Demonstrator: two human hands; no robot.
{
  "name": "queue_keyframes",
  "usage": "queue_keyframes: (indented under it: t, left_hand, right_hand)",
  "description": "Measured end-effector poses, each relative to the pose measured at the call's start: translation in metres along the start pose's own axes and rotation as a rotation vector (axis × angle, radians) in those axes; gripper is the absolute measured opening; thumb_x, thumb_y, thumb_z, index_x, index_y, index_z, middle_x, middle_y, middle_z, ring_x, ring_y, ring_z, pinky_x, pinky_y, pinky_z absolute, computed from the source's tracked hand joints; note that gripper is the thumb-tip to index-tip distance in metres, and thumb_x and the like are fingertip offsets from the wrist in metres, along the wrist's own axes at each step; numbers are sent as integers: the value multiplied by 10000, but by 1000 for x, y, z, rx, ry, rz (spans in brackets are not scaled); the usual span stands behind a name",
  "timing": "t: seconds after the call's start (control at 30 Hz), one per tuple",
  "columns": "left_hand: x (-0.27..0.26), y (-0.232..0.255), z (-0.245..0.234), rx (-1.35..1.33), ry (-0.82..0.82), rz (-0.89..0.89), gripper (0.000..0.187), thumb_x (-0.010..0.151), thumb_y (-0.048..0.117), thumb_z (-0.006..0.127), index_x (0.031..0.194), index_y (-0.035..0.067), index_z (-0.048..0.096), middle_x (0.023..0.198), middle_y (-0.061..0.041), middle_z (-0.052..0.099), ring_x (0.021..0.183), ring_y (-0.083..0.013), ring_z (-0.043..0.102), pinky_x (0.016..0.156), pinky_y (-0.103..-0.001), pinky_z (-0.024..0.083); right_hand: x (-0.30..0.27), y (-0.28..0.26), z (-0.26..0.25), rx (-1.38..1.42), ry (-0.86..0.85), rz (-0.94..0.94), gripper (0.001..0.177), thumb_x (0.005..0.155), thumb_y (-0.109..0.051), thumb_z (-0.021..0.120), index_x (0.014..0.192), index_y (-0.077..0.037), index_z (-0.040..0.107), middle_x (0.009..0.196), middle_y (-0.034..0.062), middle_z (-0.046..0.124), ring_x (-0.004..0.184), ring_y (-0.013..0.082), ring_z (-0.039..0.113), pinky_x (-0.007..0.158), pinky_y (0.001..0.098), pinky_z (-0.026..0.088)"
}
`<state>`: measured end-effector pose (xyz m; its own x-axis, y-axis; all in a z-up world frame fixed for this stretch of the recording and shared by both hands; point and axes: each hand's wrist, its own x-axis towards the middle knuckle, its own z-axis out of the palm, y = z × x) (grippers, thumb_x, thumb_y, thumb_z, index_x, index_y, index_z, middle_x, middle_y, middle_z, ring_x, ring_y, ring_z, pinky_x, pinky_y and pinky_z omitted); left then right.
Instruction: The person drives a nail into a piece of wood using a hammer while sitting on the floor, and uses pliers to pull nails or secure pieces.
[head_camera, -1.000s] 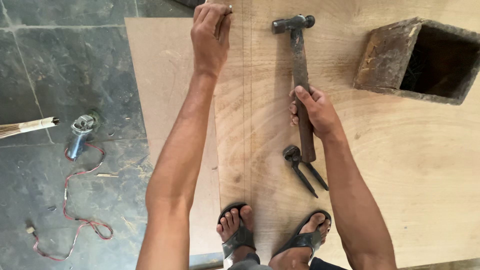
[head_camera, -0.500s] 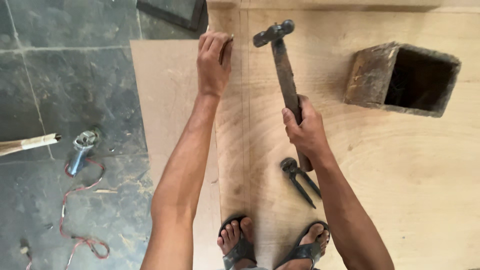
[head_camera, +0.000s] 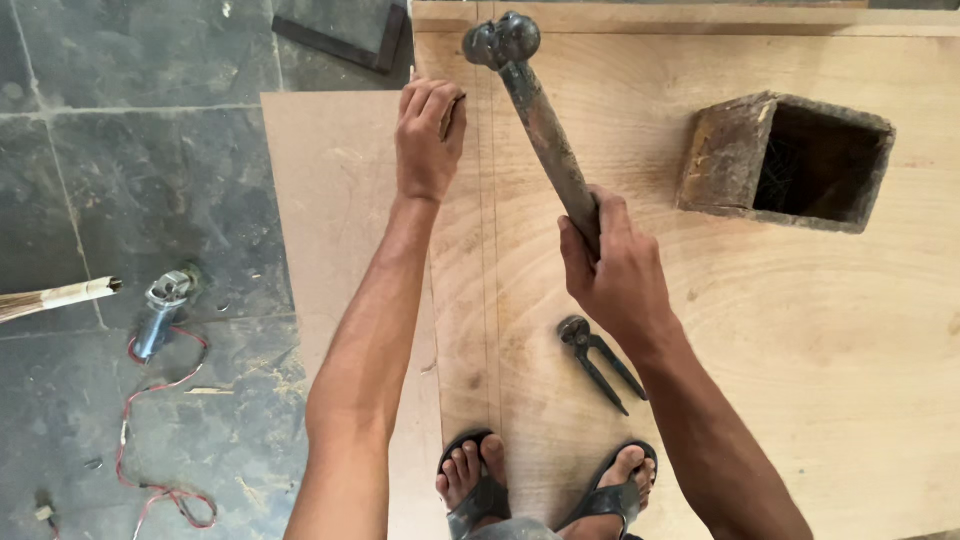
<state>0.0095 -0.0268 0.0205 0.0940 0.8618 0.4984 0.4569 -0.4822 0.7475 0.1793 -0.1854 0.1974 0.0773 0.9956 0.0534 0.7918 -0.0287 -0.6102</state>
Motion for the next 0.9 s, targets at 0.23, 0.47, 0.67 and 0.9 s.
queue_keyframes:
  t: [0.23, 0.47, 0.67, 0.9]
  left_hand:
    - [-2, -3, 1, -31, -9, -17, 176, 926, -1, 754, 1081, 39, 682, 1082, -96, 697, 1116, -324, 631, 1089, -459, 500]
    - [-4, -4, 2, -12, -13, -40, 161, 922, 2, 759, 1059, 38, 684, 1098, -97, 685, 1113, -333, 626, 1004, -432, 533]
    - [-3, 1, -4, -39, -12, -40, 139, 927, -10, 761, 1039, 25, 686, 1106, -100, 678, 1114, -332, 626, 977, -420, 544]
    - [-2, -4, 2, -4, -5, -29, 147, 915, -10, 767, 1039, 24, 694, 1099, -91, 685, 1098, -310, 629, 979, -413, 552]
  right_hand:
    - [9, 24, 32, -88, -133, -11, 275, 1054, -173, 623, 1196, 42, 527, 735, 202, 651, 624, 361, 656, 546, 467, 508]
    - [-12, 14, 16, 11, 57, -88, 313, 1059, -149, 597, 1228, 78, 465, 705, 207, 628, 584, 354, 668, 505, 444, 515]
    - [10, 31, 39, -136, -161, 48, 264, 1041, -143, 650, 1165, 39, 504, 655, 188, 640, 564, 374, 662, 517, 473, 515]
    - [-12, 21, 19, 103, 54, -13, 286, 1073, -170, 578, 1161, 64, 440, 677, 169, 651, 551, 300, 699, 478, 420, 540]
